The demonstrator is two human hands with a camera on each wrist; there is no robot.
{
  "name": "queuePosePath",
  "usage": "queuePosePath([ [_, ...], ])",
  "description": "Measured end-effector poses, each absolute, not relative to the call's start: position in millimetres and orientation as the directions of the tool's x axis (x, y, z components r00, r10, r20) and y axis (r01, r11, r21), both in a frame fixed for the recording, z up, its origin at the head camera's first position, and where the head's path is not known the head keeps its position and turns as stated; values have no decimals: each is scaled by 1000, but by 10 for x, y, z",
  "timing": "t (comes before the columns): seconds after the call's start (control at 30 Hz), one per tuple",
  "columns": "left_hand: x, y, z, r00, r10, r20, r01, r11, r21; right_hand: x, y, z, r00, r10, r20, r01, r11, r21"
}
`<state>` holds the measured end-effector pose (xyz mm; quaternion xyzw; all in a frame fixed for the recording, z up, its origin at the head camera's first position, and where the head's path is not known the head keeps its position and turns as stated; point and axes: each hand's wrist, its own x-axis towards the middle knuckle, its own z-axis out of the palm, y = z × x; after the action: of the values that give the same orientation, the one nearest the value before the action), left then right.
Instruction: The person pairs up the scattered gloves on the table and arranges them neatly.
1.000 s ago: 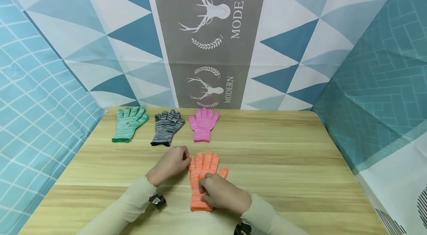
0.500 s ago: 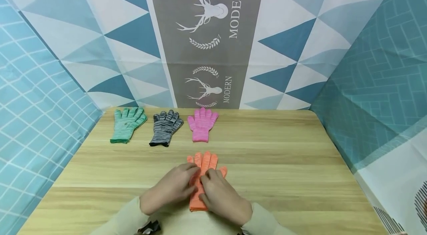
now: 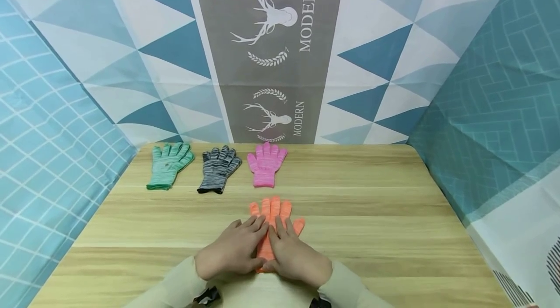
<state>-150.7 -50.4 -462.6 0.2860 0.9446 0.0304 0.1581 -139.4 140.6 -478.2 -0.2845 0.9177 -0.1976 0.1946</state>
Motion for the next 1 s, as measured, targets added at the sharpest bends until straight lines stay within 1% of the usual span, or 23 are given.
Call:
queuePosePath([
  [0.2,-1612,-350,-4635,-785,536,-310,527,841,122,-1536,1502,-4773,-782,-563,-268,-387,775,-499],
  [0.47,-1739,-154,-4641,-782,534,-321,532,841,102,-1589,1657,-4792,-806,-542,-237,-369,774,-514],
  [0.57,-1801,-84,-4641,-779,540,-319,546,834,77,-1615,1712,-4784,-812,-534,-236,-359,775,-521],
  [0.7,-1913,35,-4645,-783,540,-309,556,830,43,-1729,1796,-4753,-813,-530,-241,-346,773,-531],
  [0.8,-2011,130,-4645,-788,537,-300,552,833,40,-1830,1863,-4746,-813,-525,-252,-329,772,-544],
  [1.0,-2187,277,-4628,-792,525,-313,540,840,43,-1976,1953,-4744,-813,-532,-236,-362,780,-510],
])
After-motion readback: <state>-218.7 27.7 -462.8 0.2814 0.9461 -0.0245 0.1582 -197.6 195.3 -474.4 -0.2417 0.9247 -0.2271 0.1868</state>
